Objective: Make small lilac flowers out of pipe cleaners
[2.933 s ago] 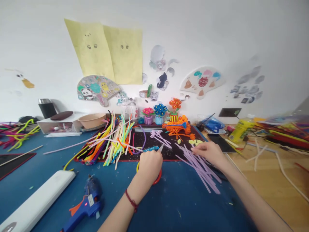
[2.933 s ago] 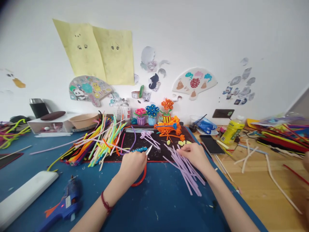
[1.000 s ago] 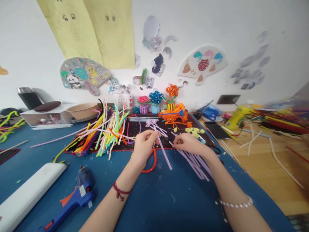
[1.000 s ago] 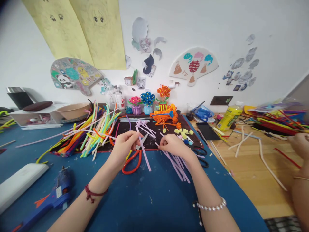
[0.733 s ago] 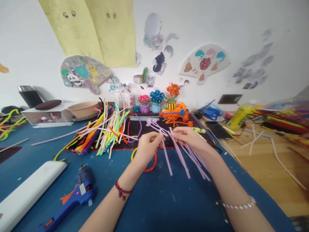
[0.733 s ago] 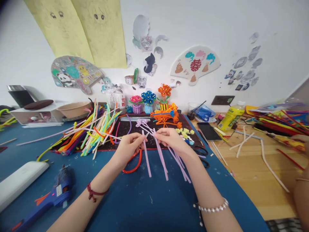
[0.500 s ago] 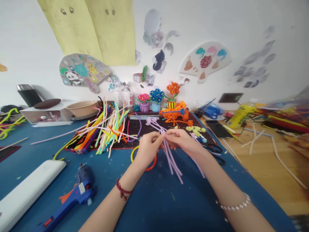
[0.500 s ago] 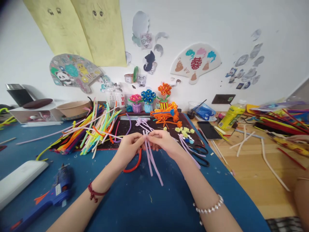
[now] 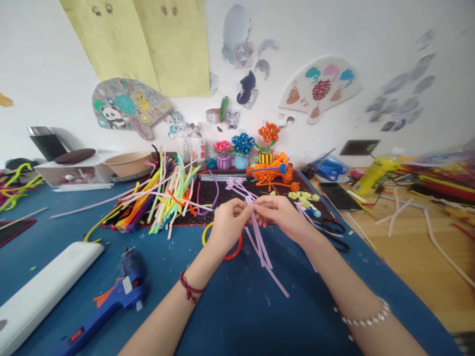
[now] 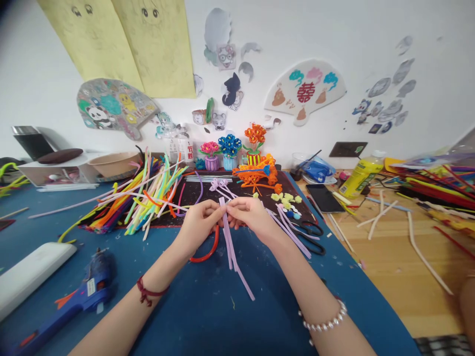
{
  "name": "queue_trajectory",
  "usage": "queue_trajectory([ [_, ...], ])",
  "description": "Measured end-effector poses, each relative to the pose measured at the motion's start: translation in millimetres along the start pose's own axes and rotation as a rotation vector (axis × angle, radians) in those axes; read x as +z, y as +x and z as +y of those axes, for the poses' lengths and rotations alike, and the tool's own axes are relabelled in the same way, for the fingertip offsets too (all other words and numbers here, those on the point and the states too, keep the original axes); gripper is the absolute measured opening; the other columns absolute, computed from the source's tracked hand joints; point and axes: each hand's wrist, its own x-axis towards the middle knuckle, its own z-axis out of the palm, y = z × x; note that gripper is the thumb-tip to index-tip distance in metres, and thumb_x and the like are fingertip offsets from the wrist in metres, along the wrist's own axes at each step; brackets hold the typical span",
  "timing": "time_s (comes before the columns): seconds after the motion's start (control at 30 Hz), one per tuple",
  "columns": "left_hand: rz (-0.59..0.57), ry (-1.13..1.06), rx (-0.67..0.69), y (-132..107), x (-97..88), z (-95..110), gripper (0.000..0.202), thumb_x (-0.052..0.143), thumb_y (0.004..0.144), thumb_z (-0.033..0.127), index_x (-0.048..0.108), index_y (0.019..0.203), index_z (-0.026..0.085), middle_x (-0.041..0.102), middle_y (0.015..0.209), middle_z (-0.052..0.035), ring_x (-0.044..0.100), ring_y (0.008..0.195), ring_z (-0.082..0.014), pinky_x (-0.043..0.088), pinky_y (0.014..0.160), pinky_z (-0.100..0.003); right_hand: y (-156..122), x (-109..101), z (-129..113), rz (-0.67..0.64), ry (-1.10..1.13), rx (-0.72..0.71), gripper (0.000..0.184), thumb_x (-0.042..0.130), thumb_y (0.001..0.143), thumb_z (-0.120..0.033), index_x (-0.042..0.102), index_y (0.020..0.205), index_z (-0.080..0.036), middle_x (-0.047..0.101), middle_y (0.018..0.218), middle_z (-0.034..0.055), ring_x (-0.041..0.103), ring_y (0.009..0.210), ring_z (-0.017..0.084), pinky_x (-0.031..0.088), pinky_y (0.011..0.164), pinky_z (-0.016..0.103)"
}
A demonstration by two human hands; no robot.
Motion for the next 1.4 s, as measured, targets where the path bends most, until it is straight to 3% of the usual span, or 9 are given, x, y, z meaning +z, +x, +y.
queue_trajectory([
  [0.3, 0.035, -0.053, 0.021, 0.7, 0.4, 0.6, 0.025, 0.062, 0.079, 0.034, 0.051, 0.063, 0.017, 0.057, 0.05, 0.0026, 0.052, 0.046, -0.0093, 0.039, 0.048, -0.019, -1.9, -2.1, -2.0, -0.047, -0.009, -0.009, 0.034, 0.068, 0.081, -0.048, 0.068, 0.088, -0.015, 0.064, 0.066, 0.0006, 0.059, 0.055, 0.01, 0.045, 0.052, 0.022],
  [0.47, 0.079, -0.033, 0.047, 0.5, 1.3, 1.1, 0.021, 0.059, 0.079, 0.03, 0.051, 0.065, 0.017, 0.058, 0.053, 0.002, 0.052, 0.048, -0.0092, 0.039, 0.049, -0.019, -3.1, -0.9, -3.5, -0.072, -0.123, 0.021, 0.038, 0.07, 0.079, -0.051, 0.067, 0.09, -0.015, 0.057, 0.055, -0.0036, 0.052, 0.047, 0.009, 0.035, 0.043, 0.02],
  [0.67, 0.093, 0.02, 0.069, 1.3, 0.8, -0.1, 0.022, 0.059, 0.079, 0.029, 0.05, 0.063, 0.017, 0.051, 0.05, 0.004, 0.045, 0.047, -0.008, 0.033, 0.047, -0.018, -4.7, -2.5, -4.1, -0.14, -0.206, 0.071, 0.04, 0.077, 0.07, -0.052, 0.066, 0.07, -0.013, 0.051, 0.048, -0.0049, 0.04, 0.04, 0.005, 0.027, 0.039, 0.02],
  [0.83, 0.106, 0.051, 0.096, -0.3, 3.6, -0.9, 0.023, 0.059, 0.079, 0.026, 0.05, 0.061, 0.016, 0.045, 0.049, 0.0054, 0.038, 0.047, -0.0067, 0.029, 0.046, -0.018, -5.0, -0.6, -3.9, -0.149, -0.204, 0.066, 0.041, 0.08, 0.067, -0.051, 0.07, 0.07, -0.012, 0.053, 0.049, -0.0038, 0.041, 0.04, 0.005, 0.029, 0.039, 0.02],
  [1.03, 0.03, 0.034, 0.065, -0.7, 6.4, -1.1, 0.025, 0.057, 0.084, 0.036, 0.055, 0.069, 0.016, 0.058, 0.058, 0.0007, 0.055, 0.053, -0.0122, 0.041, 0.053, -0.022, -5.1, -2.9, -7.4, -0.124, -0.183, 0.101, 0.044, 0.08, 0.064, -0.053, 0.065, 0.058, -0.013, 0.055, 0.046, -0.0014, 0.046, 0.038, 0.007, 0.034, 0.038, 0.02],
  [1.1, 0.04, 0.187, 0.093, -0.8, 5.0, 0.6, 0.027, 0.053, 0.088, 0.037, 0.057, 0.071, 0.016, 0.062, 0.062, -0.0017, 0.058, 0.057, -0.0143, 0.043, 0.057, -0.024, -5.3, -8.3, -9.6, -0.088, -0.205, 0.093, 0.044, 0.08, 0.064, -0.053, 0.064, 0.056, -0.013, 0.055, 0.045, -0.0013, 0.046, 0.038, 0.007, 0.033, 0.037, 0.02],
  [1.23, 0.023, 0.841, 0.152, -8.9, 6.5, 5.2, 0.025, 0.049, 0.089, 0.028, 0.064, 0.072, 0.017, 0.068, 0.068, -0.007, 0.066, 0.066, -0.0227, 0.043, 0.061, -0.031, -5.2, -20.5, -10.9, 0.035, -0.197, 0.06, 0.041, 0.08, 0.063, -0.052, 0.068, 0.061, -0.013, 0.055, 0.046, -0.0017, 0.045, 0.038, 0.006, 0.03, 0.036, 0.019],
  [1.3, -0.063, 1.069, 0.122, -17.3, 11.5, 6.7, 0.028, 0.049, 0.089, 0.029, 0.069, 0.073, 0.016, 0.071, 0.072, -0.012, 0.069, 0.07, -0.029, 0.045, 0.06, -0.035, -4.9, -23.8, -9.9, 0.067, -0.196, 0.053, 0.041, 0.081, 0.063, -0.052, 0.07, 0.064, -0.012, 0.055, 0.046, -0.0018, 0.045, 0.038, 0.006, 0.029, 0.035, 0.019],
  [1.4, -0.26, 1.184, 0.144, -30.6, 21.7, 7.9, 0.034, 0.048, 0.091, 0.031, 0.073, 0.075, 0.015, 0.072, 0.075, -0.0155, 0.071, 0.074, -0.0329, 0.05, 0.063, -0.039, -4.7, -24.4, -9.0, 0.07, -0.2, 0.052, 0.041, 0.082, 0.062, -0.051, 0.071, 0.065, -0.012, 0.054, 0.046, -0.0019, 0.044, 0.038, 0.006, 0.027, 0.035, 0.019],
])
